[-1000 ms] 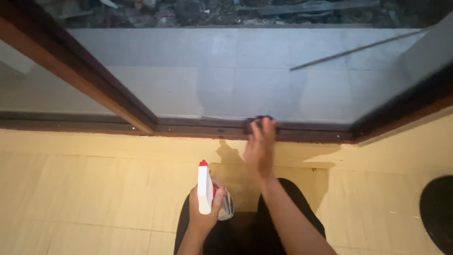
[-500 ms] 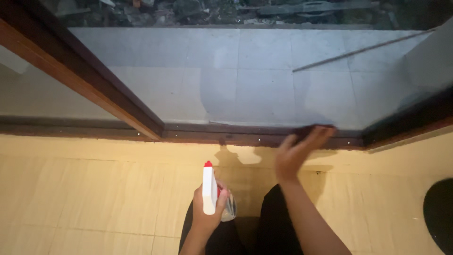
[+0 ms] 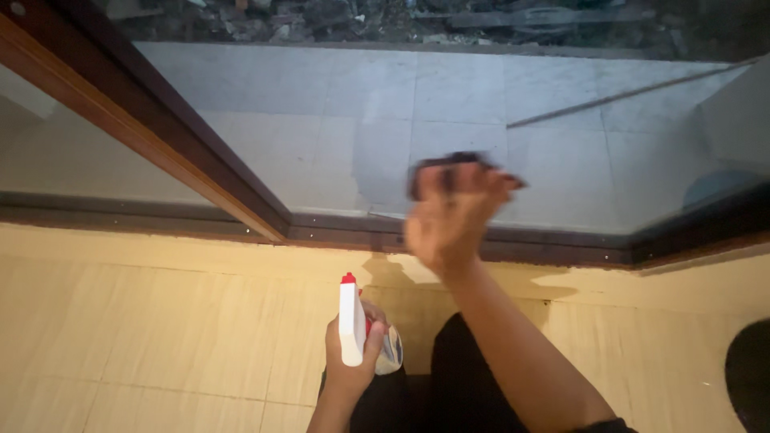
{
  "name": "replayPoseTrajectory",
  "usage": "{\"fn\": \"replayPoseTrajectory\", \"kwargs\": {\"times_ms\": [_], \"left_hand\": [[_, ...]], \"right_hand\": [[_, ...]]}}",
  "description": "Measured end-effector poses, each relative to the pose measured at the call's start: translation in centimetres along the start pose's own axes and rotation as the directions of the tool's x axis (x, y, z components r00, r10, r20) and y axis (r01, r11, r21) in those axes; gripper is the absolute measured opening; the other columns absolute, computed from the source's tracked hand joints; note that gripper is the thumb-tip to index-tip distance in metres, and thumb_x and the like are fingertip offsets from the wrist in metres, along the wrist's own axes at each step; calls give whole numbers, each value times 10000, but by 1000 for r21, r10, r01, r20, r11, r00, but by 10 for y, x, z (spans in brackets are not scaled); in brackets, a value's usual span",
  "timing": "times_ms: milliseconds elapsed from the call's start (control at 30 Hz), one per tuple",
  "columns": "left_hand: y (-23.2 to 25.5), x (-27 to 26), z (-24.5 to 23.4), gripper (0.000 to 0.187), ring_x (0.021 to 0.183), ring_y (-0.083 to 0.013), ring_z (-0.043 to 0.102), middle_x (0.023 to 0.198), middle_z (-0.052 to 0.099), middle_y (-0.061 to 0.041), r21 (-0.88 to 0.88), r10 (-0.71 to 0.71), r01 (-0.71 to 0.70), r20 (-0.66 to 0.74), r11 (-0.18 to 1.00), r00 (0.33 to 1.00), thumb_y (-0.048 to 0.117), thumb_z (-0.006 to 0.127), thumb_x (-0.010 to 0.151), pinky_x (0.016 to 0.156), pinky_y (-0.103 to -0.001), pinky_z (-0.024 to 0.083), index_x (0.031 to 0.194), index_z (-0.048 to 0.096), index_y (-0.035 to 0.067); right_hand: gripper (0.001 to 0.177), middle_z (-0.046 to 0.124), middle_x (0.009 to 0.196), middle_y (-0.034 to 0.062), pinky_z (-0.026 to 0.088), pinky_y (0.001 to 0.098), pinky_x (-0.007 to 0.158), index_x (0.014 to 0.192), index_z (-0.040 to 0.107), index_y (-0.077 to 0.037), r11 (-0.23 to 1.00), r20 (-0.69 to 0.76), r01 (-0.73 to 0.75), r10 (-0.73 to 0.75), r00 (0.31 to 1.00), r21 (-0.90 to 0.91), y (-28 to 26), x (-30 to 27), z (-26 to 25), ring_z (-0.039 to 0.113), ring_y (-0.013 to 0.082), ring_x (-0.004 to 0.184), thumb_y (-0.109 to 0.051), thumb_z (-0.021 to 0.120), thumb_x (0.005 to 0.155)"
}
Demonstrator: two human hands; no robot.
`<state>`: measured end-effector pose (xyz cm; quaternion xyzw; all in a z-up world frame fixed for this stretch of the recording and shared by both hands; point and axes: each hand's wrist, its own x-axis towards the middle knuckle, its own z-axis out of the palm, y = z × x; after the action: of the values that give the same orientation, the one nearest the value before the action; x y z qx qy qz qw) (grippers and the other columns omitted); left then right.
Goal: The person cleans a glass window pane and its wooden frame using a spray bottle and a cloth.
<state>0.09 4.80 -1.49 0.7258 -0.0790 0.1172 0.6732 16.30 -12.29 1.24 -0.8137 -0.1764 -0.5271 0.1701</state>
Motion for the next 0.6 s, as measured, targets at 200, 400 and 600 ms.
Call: {"fn": "replayPoseTrajectory", "kwargs": {"times_ms": [200,400,600], "left_hand": [[11,-3,-1,78,787,-190,635,832,644,-98,-147,-114,113,4,983,994,59,627,923,786,-339,534,947,584,-2],[8,-19,-11,112,788,-194,661,828,658,-93,-71,-50,46,-52,996,997,70,628,940,940,-353,528,1008,575,-2],[7,-30,-18,105,791,-196,667,827,651,-105,-73,-5,3,-27,997,1000,56,635,961,1013,-366,501,1011,569,-8]], "right_hand": [[542,187,1745,67,-54,481,1286,1625,434,-216,874,336,486,-455,824,-10,10,-41,1,75,261,1611,-318,485,1096],[534,323,1664,-30,-30,444,1303,1600,480,-270,741,548,670,-546,633,-36,108,-83,-44,109,200,1578,-201,471,1071],[526,440,1599,-7,110,461,1277,1475,590,-194,765,633,645,-498,593,-2,131,-68,-95,260,217,1538,-125,555,955]]}}
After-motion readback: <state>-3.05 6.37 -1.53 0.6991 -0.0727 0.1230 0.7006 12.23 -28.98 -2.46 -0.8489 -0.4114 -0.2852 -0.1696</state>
